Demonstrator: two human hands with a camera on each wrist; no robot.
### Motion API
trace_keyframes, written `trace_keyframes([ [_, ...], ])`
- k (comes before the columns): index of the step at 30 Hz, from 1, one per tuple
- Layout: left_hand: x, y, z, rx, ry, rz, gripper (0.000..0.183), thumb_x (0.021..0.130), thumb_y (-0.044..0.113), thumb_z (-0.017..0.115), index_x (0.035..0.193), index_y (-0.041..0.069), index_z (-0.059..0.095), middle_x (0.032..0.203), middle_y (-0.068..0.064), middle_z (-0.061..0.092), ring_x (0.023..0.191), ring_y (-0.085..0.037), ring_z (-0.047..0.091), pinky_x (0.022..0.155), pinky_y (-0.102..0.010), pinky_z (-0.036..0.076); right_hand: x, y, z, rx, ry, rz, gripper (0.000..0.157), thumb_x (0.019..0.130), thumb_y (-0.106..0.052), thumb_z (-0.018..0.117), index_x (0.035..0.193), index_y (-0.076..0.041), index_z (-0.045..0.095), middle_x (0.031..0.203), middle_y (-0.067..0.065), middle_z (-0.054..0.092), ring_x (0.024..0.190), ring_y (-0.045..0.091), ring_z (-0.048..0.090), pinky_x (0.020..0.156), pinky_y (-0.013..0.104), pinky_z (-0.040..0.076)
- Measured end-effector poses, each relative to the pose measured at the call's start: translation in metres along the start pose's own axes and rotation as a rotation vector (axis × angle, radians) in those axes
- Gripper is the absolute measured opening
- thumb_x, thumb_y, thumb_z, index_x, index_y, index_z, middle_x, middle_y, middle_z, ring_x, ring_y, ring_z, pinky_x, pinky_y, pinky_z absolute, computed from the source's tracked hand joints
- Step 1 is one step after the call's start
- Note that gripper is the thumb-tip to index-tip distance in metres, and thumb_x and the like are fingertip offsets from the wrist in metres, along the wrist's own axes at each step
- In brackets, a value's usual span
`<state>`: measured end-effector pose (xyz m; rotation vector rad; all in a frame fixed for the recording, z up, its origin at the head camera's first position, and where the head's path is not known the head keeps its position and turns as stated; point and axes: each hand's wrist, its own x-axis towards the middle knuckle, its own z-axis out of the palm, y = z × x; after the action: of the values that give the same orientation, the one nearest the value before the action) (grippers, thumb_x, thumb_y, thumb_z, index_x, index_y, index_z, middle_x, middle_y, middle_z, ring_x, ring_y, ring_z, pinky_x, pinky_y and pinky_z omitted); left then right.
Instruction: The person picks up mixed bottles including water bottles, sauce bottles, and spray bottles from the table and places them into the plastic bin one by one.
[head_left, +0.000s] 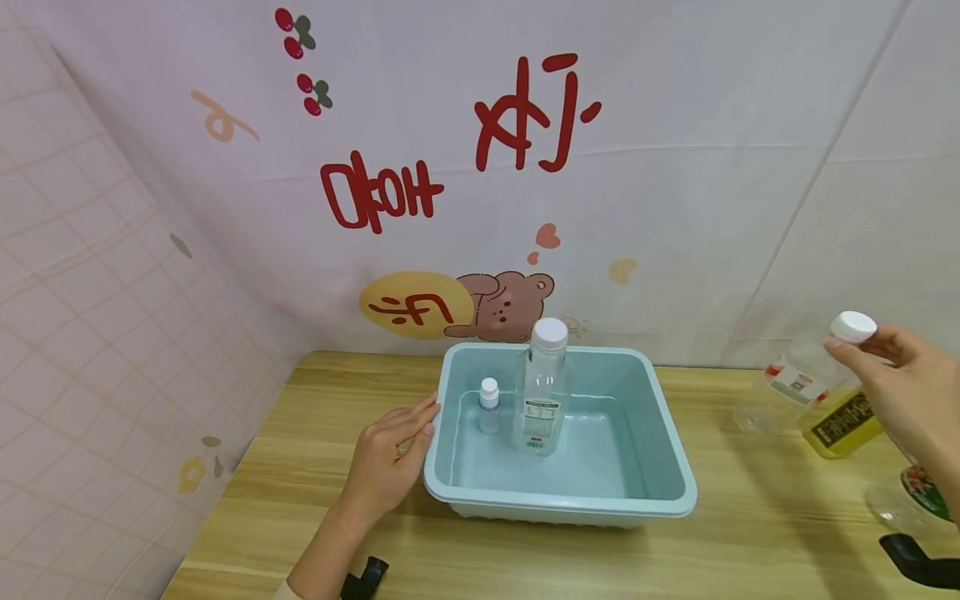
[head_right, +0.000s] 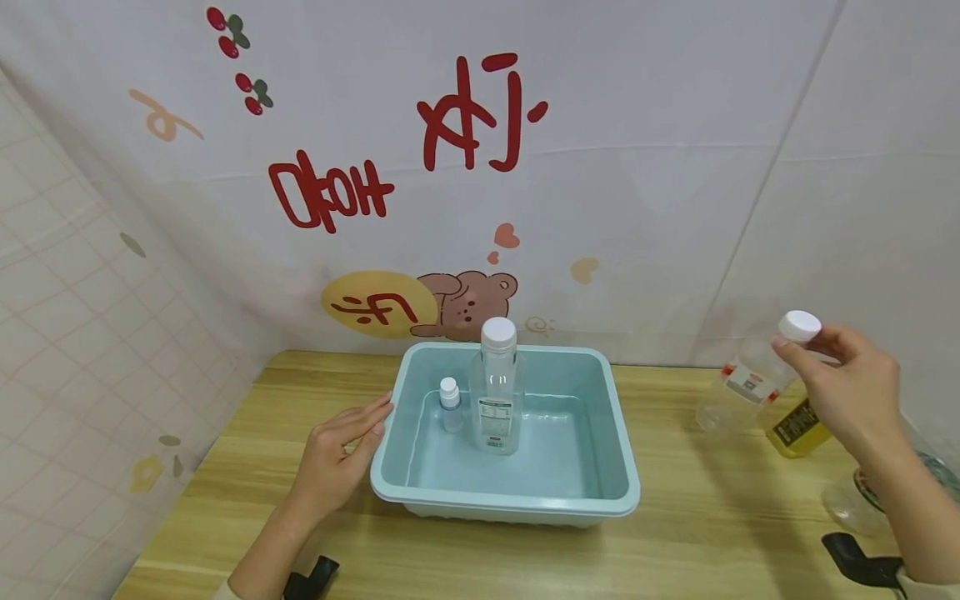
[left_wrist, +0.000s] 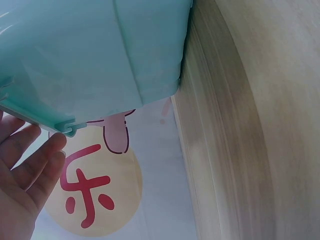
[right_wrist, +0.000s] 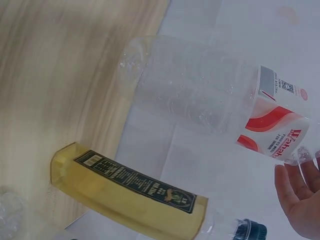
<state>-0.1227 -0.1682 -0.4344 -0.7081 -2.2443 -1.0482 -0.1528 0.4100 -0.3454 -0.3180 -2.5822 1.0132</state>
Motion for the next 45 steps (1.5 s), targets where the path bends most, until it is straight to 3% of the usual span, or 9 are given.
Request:
trace_keyframes([
  [7, 0.000, 0.000, 0.000, 0.005, 0.005, 0.012, 0.030, 0.093, -0.004, 0.071, 0.123, -0.003, 0.076, 0.132, -0.013, 0.071, 0.112, -0.029, 0.073, 0.087, -0.051, 0.062, -0.003, -0.012, -0.002, 0.029, 0.013, -0.054, 0.063, 0.110, -0.031, 0.053, 0.150, 0.015, 0.038, 0.158, 0.043, 0.030, 0.146, 0.063, 0.023, 0.117, 0.079, 0.014],
  [17, 0.001, 0.000, 0.000, 0.008, 0.010, 0.021, 0.030, 0.093, -0.004, 0.071, 0.123, -0.003, 0.076, 0.132, -0.012, 0.071, 0.111, -0.029, 0.073, 0.087, -0.051, 0.062, -0.007, -0.027, -0.004, 0.078, 0.023, -0.098, 0.025, 0.110, -0.031, 0.055, 0.135, -0.031, 0.053, 0.163, 0.032, 0.032, 0.152, 0.054, 0.024, 0.120, 0.076, 0.011],
  [20, 0.002, 0.000, 0.000, 0.004, 0.010, 0.026, 0.031, 0.092, -0.004, 0.071, 0.123, -0.003, 0.076, 0.132, -0.013, 0.071, 0.111, -0.030, 0.073, 0.087, -0.051, 0.062, -0.010, -0.034, -0.005, 0.094, 0.042, -0.118, 0.024, 0.109, -0.029, 0.057, 0.124, -0.045, 0.048, 0.162, 0.015, 0.041, 0.154, 0.036, 0.029, 0.122, 0.072, 0.010],
  [23, 0.003, 0.001, 0.000, 0.006, 0.014, 0.033, 0.031, 0.092, -0.005, 0.070, 0.122, -0.004, 0.076, 0.131, -0.013, 0.071, 0.110, -0.030, 0.073, 0.086, -0.051, 0.062, -0.011, -0.038, -0.007, 0.132, 0.072, -0.146, 0.028, 0.107, -0.024, 0.061, 0.118, -0.048, 0.051, 0.140, -0.012, 0.056, 0.139, 0.012, 0.045, 0.126, 0.050, 0.022],
  [26, 0.003, 0.001, -0.001, 0.011, 0.019, 0.037, 0.031, 0.092, -0.004, 0.071, 0.122, -0.004, 0.076, 0.132, -0.012, 0.071, 0.109, -0.030, 0.074, 0.085, -0.051, 0.063, -0.009, -0.041, -0.011, 0.219, 0.102, -0.187, 0.033, 0.105, -0.013, 0.062, 0.114, -0.045, 0.057, 0.116, -0.032, 0.054, 0.113, -0.005, 0.049, 0.106, 0.018, 0.037],
  [29, 0.002, 0.002, -0.001, 0.015, 0.023, 0.042, 0.031, 0.091, -0.005, 0.071, 0.121, -0.004, 0.076, 0.132, -0.011, 0.071, 0.108, -0.029, 0.074, 0.085, -0.051, 0.063, -0.007, -0.043, -0.014, 0.341, 0.119, -0.221, 0.036, 0.102, -0.002, 0.062, 0.110, -0.037, 0.065, 0.107, -0.032, 0.059, 0.098, -0.007, 0.052, 0.079, 0.002, 0.037],
  [32, 0.001, 0.001, 0.000, 0.014, 0.024, 0.042, 0.031, 0.091, -0.005, 0.071, 0.122, -0.003, 0.076, 0.132, -0.011, 0.071, 0.108, -0.029, 0.074, 0.085, -0.050, 0.063, -0.005, -0.045, -0.014, 0.462, 0.133, -0.260, 0.036, 0.100, 0.007, 0.061, 0.111, -0.026, 0.070, 0.107, -0.025, 0.066, 0.098, -0.004, 0.059, 0.079, 0.001, 0.044],
  [39, -0.001, -0.001, 0.000, 0.013, 0.019, 0.033, 0.031, 0.092, -0.004, 0.071, 0.122, -0.003, 0.076, 0.132, -0.010, 0.071, 0.110, -0.028, 0.074, 0.086, -0.049, 0.063, -0.004, -0.051, -0.014, 0.548, 0.183, -0.343, 0.036, 0.098, 0.013, 0.060, 0.115, -0.015, 0.073, 0.110, -0.016, 0.071, 0.103, -0.002, 0.063, 0.089, 0.004, 0.046],
  [45, 0.000, 0.000, -0.001, 0.008, 0.002, 0.008, 0.030, 0.093, -0.003, 0.071, 0.123, -0.002, 0.076, 0.133, -0.009, 0.070, 0.111, -0.028, 0.073, 0.089, -0.046, 0.062, -0.004, -0.061, -0.013, 0.856, 0.152, -0.404, 0.026, 0.093, 0.020, 0.059, 0.110, 0.004, 0.072, 0.107, -0.001, 0.079, 0.101, 0.006, 0.070, 0.090, 0.008, 0.049],
])
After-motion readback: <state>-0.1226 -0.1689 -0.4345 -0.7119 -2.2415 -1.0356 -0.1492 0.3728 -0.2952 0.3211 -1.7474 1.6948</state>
